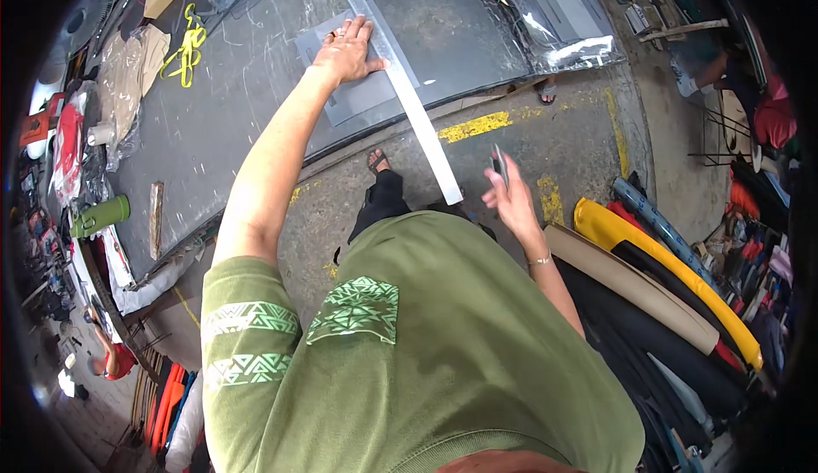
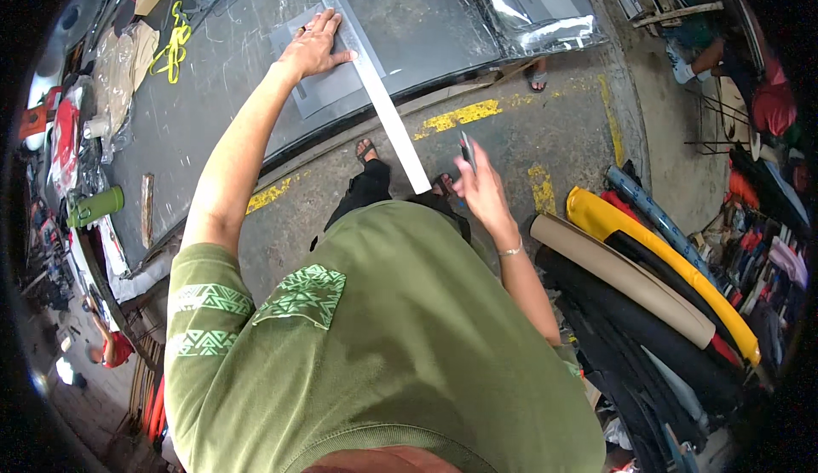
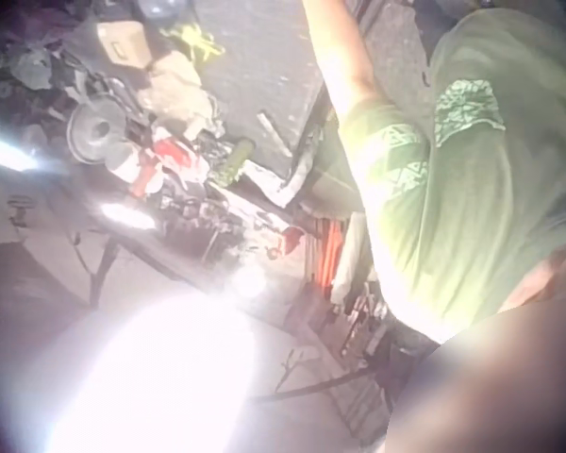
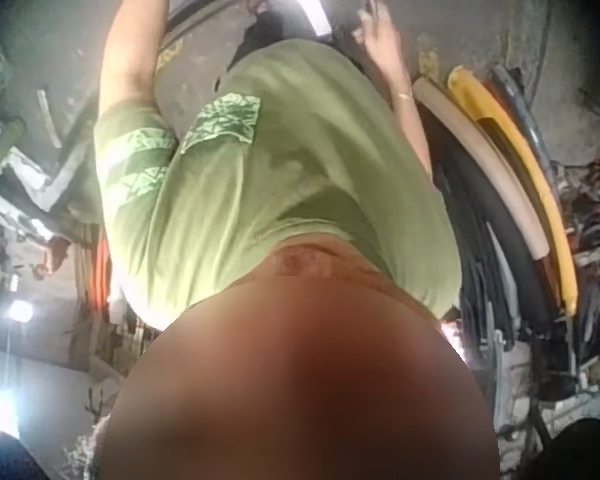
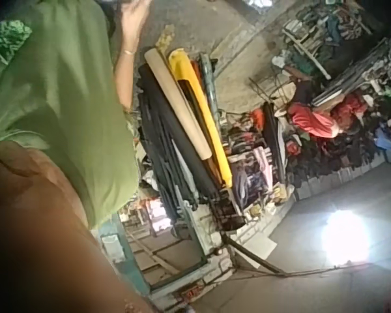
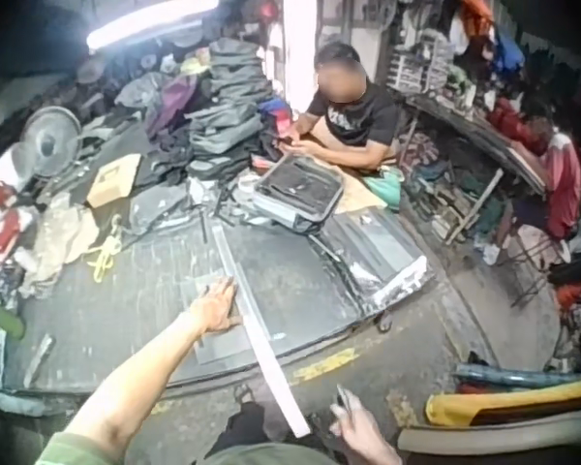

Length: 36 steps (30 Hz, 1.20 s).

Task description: Cut a rectangular piece of grey textile material using a metal ruler and a utility knife on a workbench.

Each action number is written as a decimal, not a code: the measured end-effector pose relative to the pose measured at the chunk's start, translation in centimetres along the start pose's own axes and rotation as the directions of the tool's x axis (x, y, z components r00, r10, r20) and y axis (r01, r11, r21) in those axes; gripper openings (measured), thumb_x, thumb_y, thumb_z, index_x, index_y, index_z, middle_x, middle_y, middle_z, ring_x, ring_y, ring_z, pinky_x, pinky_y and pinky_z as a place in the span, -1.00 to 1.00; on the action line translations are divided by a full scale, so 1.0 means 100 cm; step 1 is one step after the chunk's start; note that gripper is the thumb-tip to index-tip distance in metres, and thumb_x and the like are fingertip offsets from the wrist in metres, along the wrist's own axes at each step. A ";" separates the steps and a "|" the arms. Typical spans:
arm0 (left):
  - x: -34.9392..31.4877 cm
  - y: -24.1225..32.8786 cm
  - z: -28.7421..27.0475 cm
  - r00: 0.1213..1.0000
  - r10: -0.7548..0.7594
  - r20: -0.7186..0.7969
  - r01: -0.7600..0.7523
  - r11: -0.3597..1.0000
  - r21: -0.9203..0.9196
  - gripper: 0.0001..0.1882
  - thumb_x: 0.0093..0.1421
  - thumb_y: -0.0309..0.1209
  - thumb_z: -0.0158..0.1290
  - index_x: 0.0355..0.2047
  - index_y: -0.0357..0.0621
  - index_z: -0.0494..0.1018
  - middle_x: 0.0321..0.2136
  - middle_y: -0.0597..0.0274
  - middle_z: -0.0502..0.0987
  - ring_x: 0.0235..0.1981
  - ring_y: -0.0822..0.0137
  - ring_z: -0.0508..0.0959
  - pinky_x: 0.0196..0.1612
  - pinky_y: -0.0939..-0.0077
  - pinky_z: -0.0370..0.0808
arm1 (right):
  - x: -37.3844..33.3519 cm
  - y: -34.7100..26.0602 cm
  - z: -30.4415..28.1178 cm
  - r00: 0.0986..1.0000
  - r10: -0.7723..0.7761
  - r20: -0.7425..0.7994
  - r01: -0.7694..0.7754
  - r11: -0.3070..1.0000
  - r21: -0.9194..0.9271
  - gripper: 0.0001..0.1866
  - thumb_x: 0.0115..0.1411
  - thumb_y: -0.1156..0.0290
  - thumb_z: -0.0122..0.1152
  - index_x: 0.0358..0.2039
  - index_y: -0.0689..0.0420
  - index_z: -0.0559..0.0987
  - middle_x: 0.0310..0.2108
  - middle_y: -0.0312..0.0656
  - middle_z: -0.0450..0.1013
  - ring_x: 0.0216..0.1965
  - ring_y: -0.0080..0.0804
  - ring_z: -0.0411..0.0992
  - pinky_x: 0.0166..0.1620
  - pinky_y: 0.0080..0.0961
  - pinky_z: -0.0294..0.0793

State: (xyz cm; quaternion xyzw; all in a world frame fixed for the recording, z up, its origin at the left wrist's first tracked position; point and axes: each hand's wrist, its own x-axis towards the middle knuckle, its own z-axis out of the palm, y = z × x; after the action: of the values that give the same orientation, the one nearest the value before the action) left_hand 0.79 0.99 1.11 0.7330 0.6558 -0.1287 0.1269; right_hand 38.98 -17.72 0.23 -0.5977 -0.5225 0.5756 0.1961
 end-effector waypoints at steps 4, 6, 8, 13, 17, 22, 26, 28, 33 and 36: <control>0.000 -0.004 0.009 0.998 0.027 -0.060 -0.029 0.998 -0.046 0.15 0.14 0.35 0.14 0.48 -0.17 0.02 0.52 -0.04 -0.04 0.53 -0.07 -0.04 0.50 -0.09 0.04 | 0.066 -0.064 0.041 0.921 -0.389 0.007 0.384 0.909 -0.161 -0.41 0.46 0.42 0.00 0.46 0.11 0.18 0.13 0.10 0.48 0.02 -0.06 0.58 0.09 -0.25 0.54; 0.000 0.001 0.009 0.996 0.053 -0.073 -0.059 0.995 -0.083 0.16 0.13 0.34 0.15 0.48 -0.20 0.01 0.51 -0.07 -0.04 0.53 -0.08 -0.04 0.50 -0.09 0.02 | 0.105 -0.093 0.063 0.798 -0.601 -0.032 0.580 0.783 -0.226 -0.39 0.44 0.46 0.00 0.47 0.09 0.16 0.22 0.16 0.40 0.23 0.11 0.41 0.26 -0.15 0.40; -0.005 0.009 -0.001 0.999 0.029 -0.033 -0.031 0.998 -0.047 0.20 0.11 0.33 0.17 0.47 -0.29 -0.01 0.51 -0.12 -0.05 0.53 -0.08 -0.04 0.51 -0.09 0.00 | 0.136 -0.121 0.082 0.739 -0.672 -0.053 0.628 0.714 -0.310 -0.42 0.42 0.48 0.00 0.43 0.10 0.20 0.24 0.17 0.38 0.19 0.18 0.43 0.22 -0.07 0.45; -0.003 0.012 -0.006 0.999 0.034 -0.015 -0.035 0.998 -0.045 0.24 0.08 0.29 0.24 0.46 -0.36 -0.01 0.50 -0.19 -0.04 0.52 -0.13 -0.03 0.48 -0.13 0.07 | 0.196 -0.152 0.107 0.802 -0.597 -0.023 0.533 0.732 -0.424 -0.53 0.39 0.43 0.02 0.30 0.02 0.34 0.02 0.13 0.49 -0.03 0.24 0.51 0.05 0.03 0.53; -0.005 0.016 -0.008 0.999 0.030 -0.011 -0.031 0.999 -0.035 0.22 0.08 0.24 0.28 0.44 -0.42 0.01 0.48 -0.22 -0.01 0.50 -0.16 0.01 0.43 -0.16 0.17 | 0.215 -0.156 0.111 0.843 -0.538 0.004 0.465 0.725 -0.508 -0.53 0.39 0.42 0.02 0.31 0.01 0.34 -0.02 0.13 0.50 -0.05 0.22 0.52 0.03 0.03 0.54; -0.006 0.013 -0.007 0.999 0.035 -0.039 -0.036 0.999 -0.029 0.20 0.08 0.23 0.27 0.43 -0.41 0.04 0.47 -0.21 0.00 0.50 -0.15 0.03 0.42 -0.19 0.18 | 0.216 -0.161 0.110 0.842 -0.538 0.039 0.475 0.706 -0.526 -0.53 0.39 0.40 0.03 0.30 0.00 0.36 -0.03 0.12 0.51 -0.04 0.16 0.53 0.03 0.01 0.54; -0.006 0.014 -0.004 0.996 0.045 -0.071 -0.046 0.999 -0.017 0.18 0.08 0.25 0.26 0.42 -0.39 0.06 0.47 -0.22 0.01 0.49 -0.17 0.04 0.41 -0.22 0.19 | 0.218 -0.158 0.110 0.836 -0.547 0.035 0.481 0.702 -0.524 -0.53 0.39 0.41 0.02 0.30 0.00 0.37 -0.02 0.11 0.51 -0.04 0.15 0.53 0.04 0.00 0.55; -0.006 0.013 -0.002 0.996 0.045 -0.082 -0.048 0.998 -0.029 0.18 0.08 0.24 0.26 0.42 -0.39 0.06 0.47 -0.22 0.01 0.49 -0.18 0.05 0.41 -0.23 0.20 | 0.217 -0.160 0.110 0.846 -0.531 0.035 0.468 0.711 -0.525 -0.53 0.38 0.41 0.02 0.30 0.00 0.37 -0.02 0.10 0.51 -0.02 0.14 0.53 0.05 0.00 0.55; -0.006 0.014 0.000 0.993 0.050 -0.103 -0.053 0.998 -0.024 0.19 0.08 0.25 0.26 0.42 -0.40 0.06 0.46 -0.23 0.03 0.49 -0.18 0.06 0.40 -0.22 0.22 | 0.218 -0.161 0.110 0.854 -0.519 0.035 0.454 0.710 -0.539 -0.53 0.39 0.41 0.02 0.30 -0.02 0.37 -0.01 0.09 0.51 -0.01 0.14 0.53 0.06 -0.02 0.55; -0.007 0.014 -0.002 0.992 0.056 -0.109 -0.058 0.998 -0.014 0.20 0.08 0.27 0.25 0.42 -0.41 0.06 0.46 -0.24 0.03 0.48 -0.18 0.07 0.41 -0.20 0.22 | 0.217 -0.163 0.110 0.855 -0.518 0.033 0.451 0.710 -0.541 -0.54 0.39 0.41 0.02 0.30 -0.02 0.38 -0.01 0.08 0.52 -0.01 0.13 0.53 0.07 -0.03 0.56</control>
State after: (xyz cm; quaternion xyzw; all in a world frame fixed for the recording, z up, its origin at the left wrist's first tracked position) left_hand 2.11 0.32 1.59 0.7562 0.6416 -0.0792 0.1009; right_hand 18.15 2.82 0.49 -0.5032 -0.7860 0.2991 0.1986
